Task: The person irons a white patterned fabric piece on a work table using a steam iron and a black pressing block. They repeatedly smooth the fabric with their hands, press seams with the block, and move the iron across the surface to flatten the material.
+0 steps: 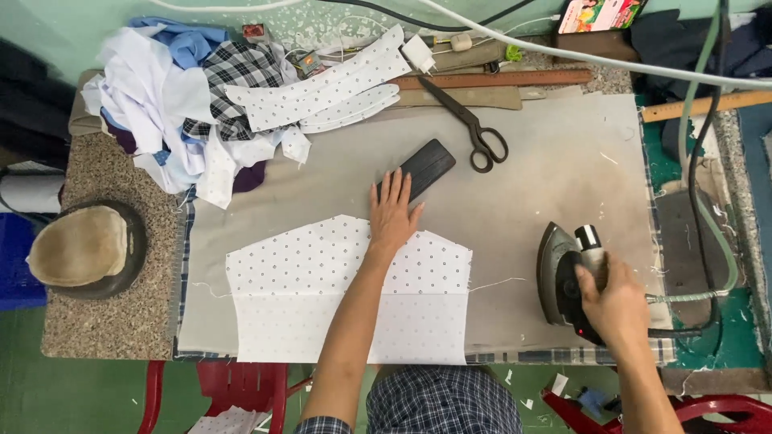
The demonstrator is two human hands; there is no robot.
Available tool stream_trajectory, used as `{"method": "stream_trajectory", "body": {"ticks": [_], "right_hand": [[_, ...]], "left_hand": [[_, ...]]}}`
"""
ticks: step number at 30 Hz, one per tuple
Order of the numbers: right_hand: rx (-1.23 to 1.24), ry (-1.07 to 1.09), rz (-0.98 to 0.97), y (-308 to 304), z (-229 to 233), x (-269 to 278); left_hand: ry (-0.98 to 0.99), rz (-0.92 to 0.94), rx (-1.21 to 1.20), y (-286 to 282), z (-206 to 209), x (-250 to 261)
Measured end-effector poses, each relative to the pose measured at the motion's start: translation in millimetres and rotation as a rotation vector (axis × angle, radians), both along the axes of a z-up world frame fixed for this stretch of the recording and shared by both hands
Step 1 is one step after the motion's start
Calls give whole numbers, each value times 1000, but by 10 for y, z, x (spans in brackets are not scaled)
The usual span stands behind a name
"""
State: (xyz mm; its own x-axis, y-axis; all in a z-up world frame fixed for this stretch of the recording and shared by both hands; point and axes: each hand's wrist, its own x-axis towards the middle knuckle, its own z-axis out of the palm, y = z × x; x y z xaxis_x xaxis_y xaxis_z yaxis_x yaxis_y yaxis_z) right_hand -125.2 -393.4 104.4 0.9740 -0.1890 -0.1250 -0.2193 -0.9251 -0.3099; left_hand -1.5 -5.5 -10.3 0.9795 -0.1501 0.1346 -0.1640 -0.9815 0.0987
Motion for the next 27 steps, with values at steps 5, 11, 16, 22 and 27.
{"method": "stream_trajectory", "body": {"ticks": [5, 11, 16, 22, 27], "right_hand": [[-555, -282, 282, 236, -39, -567], [-677, 9, 200, 84, 2, -146], [116, 329, -112, -279, -258, 473], [447, 352, -329, 149, 158, 323], [99, 527, -179, 1055, 820, -197]], "left_hand": [[-32, 44, -16, 357, 6, -421], [70, 105, -119, 768, 185, -845], [187, 41, -376, 884, 801, -1719], [411, -281, -264, 1242, 616, -2762], [248, -449, -202, 1748, 579, -2942]]}}
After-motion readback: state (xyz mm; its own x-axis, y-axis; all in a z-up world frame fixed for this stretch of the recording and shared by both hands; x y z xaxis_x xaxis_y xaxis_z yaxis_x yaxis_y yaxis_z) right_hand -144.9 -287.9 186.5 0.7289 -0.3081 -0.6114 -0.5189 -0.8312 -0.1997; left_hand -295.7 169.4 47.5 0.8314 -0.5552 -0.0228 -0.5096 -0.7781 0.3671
